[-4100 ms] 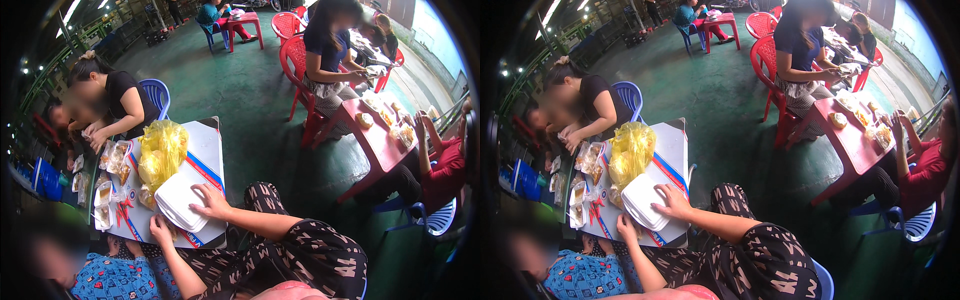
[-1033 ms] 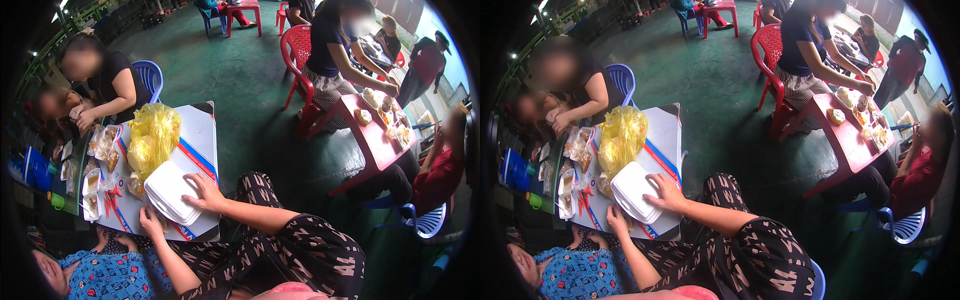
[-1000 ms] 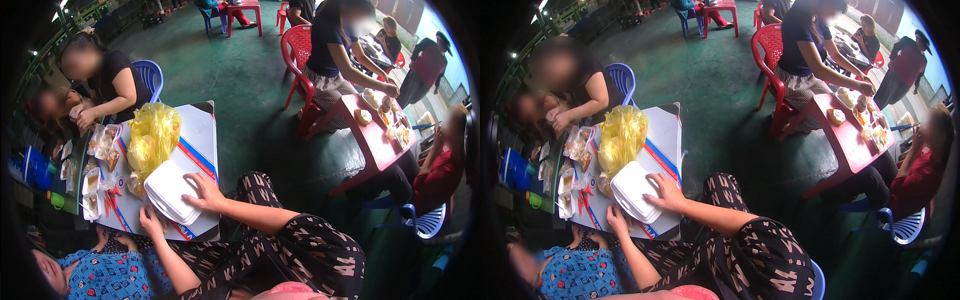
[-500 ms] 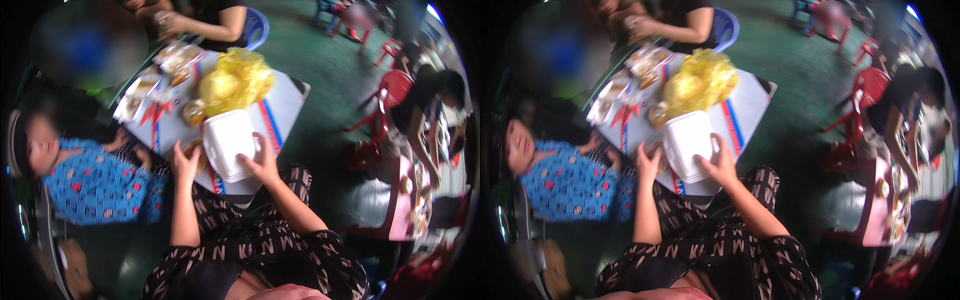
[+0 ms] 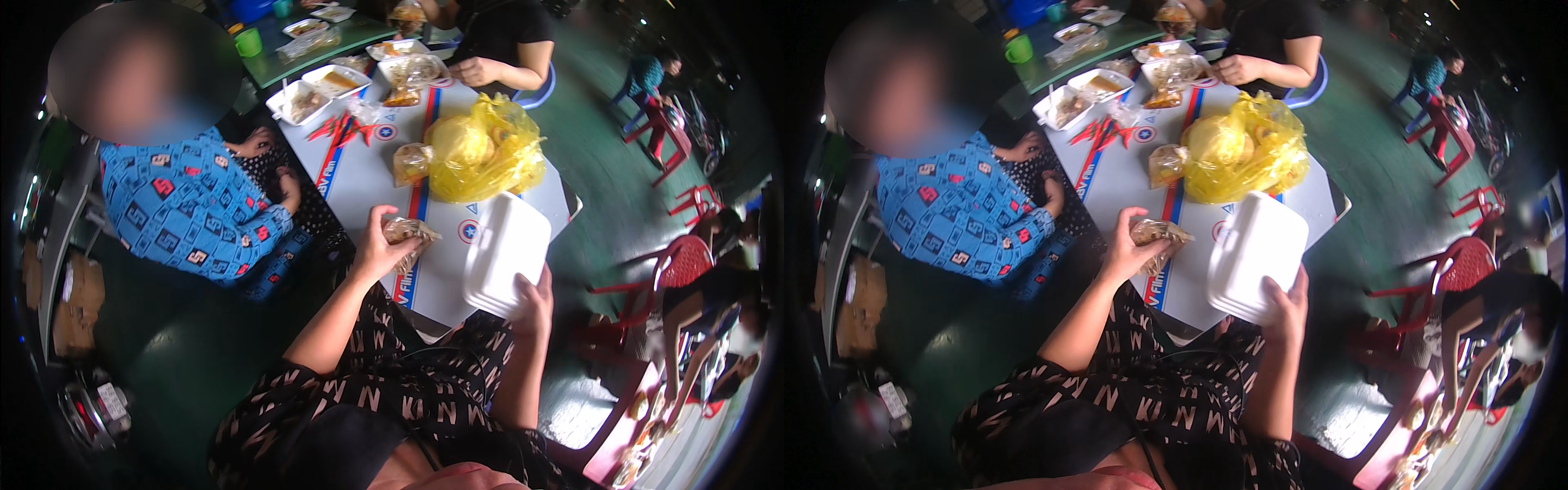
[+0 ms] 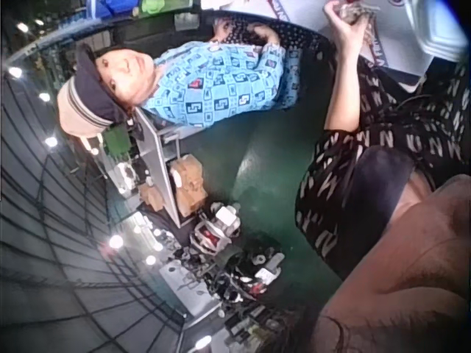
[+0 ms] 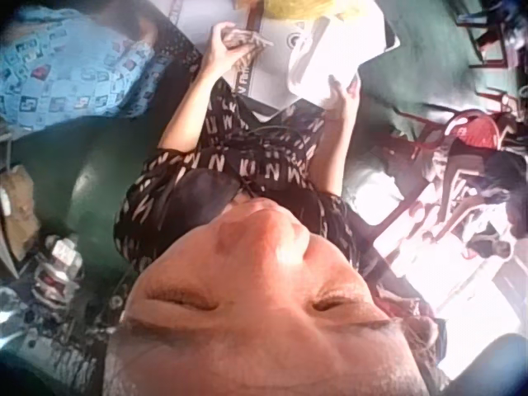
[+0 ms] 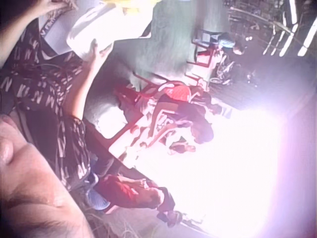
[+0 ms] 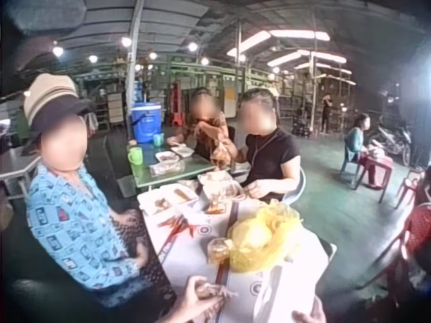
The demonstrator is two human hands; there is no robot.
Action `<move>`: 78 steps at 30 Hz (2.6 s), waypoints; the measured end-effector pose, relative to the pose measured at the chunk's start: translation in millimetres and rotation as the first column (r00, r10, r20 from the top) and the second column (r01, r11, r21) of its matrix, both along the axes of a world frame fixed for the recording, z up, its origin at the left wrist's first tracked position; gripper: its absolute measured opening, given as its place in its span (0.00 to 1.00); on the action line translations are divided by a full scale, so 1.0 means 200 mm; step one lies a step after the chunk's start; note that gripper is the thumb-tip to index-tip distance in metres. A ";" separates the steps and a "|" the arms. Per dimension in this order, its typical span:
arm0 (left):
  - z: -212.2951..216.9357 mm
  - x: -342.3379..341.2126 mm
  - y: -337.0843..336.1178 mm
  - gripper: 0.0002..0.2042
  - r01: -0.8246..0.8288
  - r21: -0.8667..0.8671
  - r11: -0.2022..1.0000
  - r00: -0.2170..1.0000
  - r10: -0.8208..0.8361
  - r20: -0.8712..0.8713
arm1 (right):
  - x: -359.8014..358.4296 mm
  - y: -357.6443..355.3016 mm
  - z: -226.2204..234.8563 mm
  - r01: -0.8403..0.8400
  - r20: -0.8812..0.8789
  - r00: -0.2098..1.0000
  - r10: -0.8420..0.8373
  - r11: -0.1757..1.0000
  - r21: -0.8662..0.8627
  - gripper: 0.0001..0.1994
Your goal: The person unpacks food items from a yellow plastic bag and white styrofoam containers at a table. They remove wrapped food items and place them on the table, then open a styrofoam container to reveal cooked food inside.
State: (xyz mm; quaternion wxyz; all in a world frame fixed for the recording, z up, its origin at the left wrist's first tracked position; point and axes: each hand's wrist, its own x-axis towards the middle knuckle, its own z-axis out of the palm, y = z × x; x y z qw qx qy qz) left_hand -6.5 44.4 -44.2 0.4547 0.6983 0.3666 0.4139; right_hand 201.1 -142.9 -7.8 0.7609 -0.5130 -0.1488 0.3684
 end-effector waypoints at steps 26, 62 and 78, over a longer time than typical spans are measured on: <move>-0.02 -0.05 -0.33 0.27 0.749 -0.509 0.424 0.632 -0.226 0.741 | -0.44 0.07 0.14 -0.324 -0.145 0.936 0.320 0.946 -0.007 0.28; -0.02 -0.03 -0.25 0.20 0.280 -0.079 0.957 0.947 -0.262 0.187 | -0.18 0.01 -0.02 -0.151 -0.330 0.933 0.146 0.988 0.010 0.21; 0.02 -0.11 -0.12 0.25 0.050 0.196 0.979 0.995 -0.032 -0.091 | -0.20 0.03 -0.04 -0.065 -0.193 0.980 0.053 0.996 -0.059 0.21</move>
